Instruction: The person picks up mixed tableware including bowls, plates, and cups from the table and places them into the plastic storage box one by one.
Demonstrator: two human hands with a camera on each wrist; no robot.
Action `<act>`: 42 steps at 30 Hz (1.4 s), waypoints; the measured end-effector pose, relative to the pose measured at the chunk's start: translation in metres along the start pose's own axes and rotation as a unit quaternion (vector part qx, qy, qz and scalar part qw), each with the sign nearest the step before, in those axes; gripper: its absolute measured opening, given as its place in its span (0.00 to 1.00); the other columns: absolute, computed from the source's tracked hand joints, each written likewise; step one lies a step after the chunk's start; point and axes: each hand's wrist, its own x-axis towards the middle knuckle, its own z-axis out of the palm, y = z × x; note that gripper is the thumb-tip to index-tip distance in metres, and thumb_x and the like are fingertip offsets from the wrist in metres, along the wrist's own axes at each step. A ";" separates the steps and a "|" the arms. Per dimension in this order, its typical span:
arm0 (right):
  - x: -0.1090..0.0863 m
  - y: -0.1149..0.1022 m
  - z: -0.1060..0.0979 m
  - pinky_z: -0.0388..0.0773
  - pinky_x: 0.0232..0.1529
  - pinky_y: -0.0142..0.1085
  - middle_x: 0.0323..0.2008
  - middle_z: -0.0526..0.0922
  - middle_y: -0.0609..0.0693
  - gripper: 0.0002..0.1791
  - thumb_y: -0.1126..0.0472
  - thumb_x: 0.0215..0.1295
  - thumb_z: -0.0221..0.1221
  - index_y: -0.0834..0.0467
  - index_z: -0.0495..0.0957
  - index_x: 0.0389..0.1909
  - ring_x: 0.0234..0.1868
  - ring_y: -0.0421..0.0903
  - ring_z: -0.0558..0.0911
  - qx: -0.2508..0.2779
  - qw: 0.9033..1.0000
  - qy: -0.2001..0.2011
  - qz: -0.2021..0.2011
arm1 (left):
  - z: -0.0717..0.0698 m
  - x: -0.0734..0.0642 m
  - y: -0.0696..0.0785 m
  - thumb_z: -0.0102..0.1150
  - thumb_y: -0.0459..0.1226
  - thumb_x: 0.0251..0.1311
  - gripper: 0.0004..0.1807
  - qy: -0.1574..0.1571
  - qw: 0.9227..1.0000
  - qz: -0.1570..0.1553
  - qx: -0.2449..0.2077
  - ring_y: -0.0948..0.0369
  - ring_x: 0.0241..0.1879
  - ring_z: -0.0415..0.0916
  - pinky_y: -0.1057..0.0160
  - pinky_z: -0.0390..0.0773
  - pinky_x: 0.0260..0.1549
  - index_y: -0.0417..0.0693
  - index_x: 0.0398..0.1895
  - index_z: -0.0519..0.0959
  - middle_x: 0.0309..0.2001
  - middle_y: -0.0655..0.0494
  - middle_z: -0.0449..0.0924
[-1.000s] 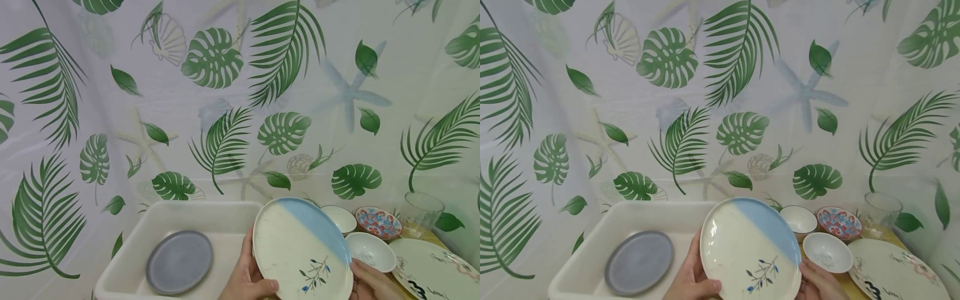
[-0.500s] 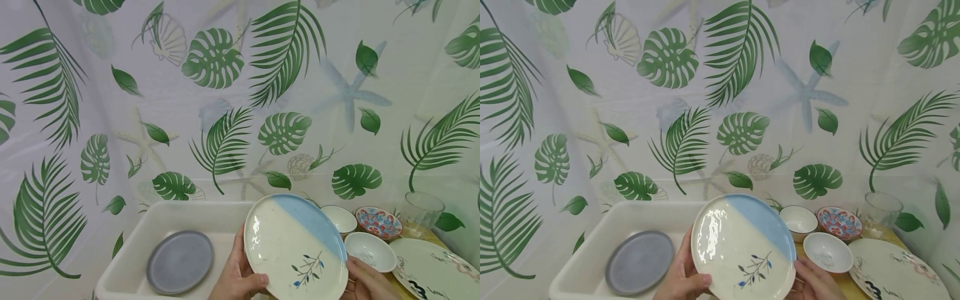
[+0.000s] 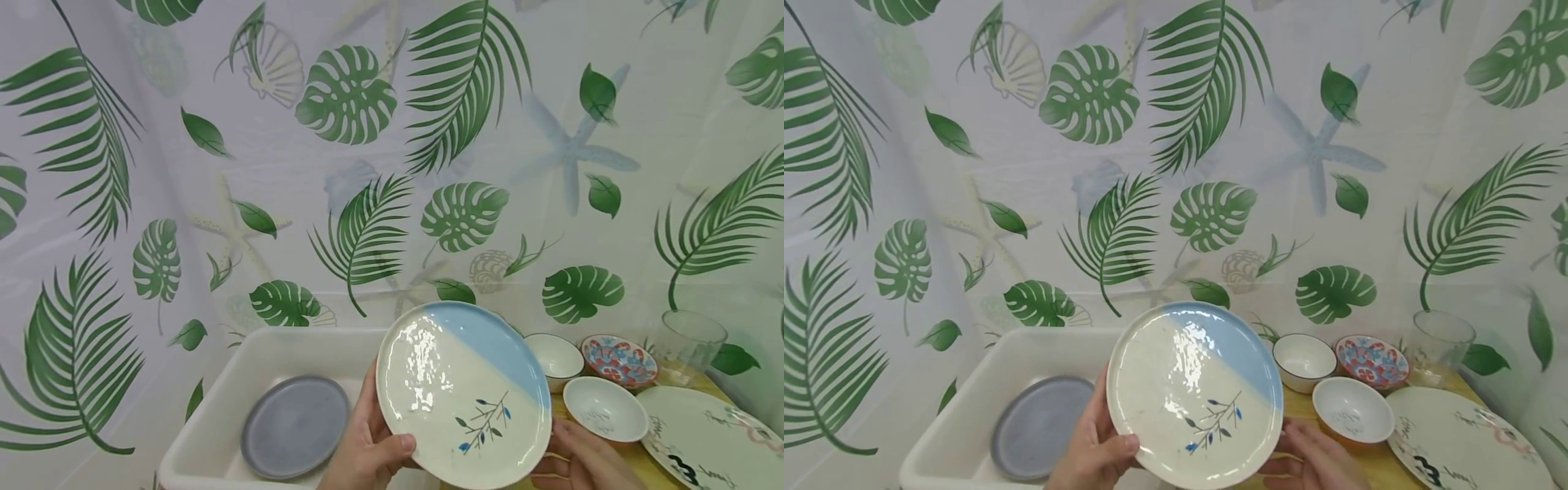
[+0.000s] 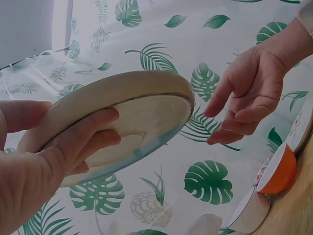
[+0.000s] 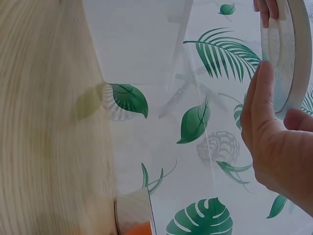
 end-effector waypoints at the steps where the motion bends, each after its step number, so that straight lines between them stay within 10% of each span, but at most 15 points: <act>1: 0.001 0.001 0.000 0.75 0.61 0.47 0.52 0.81 0.49 0.16 0.49 0.81 0.41 0.45 0.74 0.57 0.54 0.51 0.81 -0.009 1.000 0.006 0.003 | -0.002 -0.001 0.001 0.54 0.22 0.59 0.58 0.003 1.000 0.003 0.002 0.43 0.64 0.69 0.49 0.80 0.49 0.69 0.79 0.31 0.79 0.43 0.41; 7: 0.012 0.011 0.004 0.77 0.58 0.51 0.51 0.81 0.51 0.31 0.50 0.79 0.47 0.65 0.57 0.72 0.53 0.53 0.82 -0.087 0.995 0.048 0.007 | -0.014 -0.004 0.007 0.51 0.20 0.61 0.56 -0.008 0.998 0.060 0.003 0.44 0.65 0.69 0.48 0.78 0.51 0.64 0.80 0.29 0.79 0.44 0.40; 18: 0.029 0.033 0.029 0.82 0.49 0.51 0.51 0.83 0.54 0.41 0.46 0.74 0.53 0.71 0.51 0.72 0.48 0.55 0.84 -0.157 0.980 0.124 0.015 | -0.031 -0.009 0.024 0.36 0.16 0.65 0.51 -0.042 0.987 0.154 0.012 0.43 0.67 0.67 0.48 0.79 0.50 0.62 0.80 0.29 0.77 0.40 0.45; 28: 0.057 0.056 0.047 0.81 0.50 0.52 0.56 0.78 0.63 0.47 0.46 0.72 0.56 0.74 0.44 0.72 0.48 0.54 0.82 -0.171 0.979 0.107 0.010 | -0.041 -0.013 0.034 0.34 0.14 0.63 0.50 -0.026 0.982 0.184 0.018 0.44 0.68 0.65 0.47 0.78 0.52 0.60 0.80 0.30 0.77 0.41 0.45; 42: 0.089 0.061 0.097 0.83 0.42 0.53 0.69 0.51 0.79 0.54 0.41 0.68 0.59 0.60 0.35 0.78 0.39 0.53 0.83 -0.225 0.951 0.211 -0.024 | -0.054 -0.020 0.044 0.30 0.14 0.63 0.48 -0.013 0.978 0.209 0.012 0.43 0.63 0.71 0.47 0.79 0.49 0.55 0.80 0.31 0.75 0.40 0.52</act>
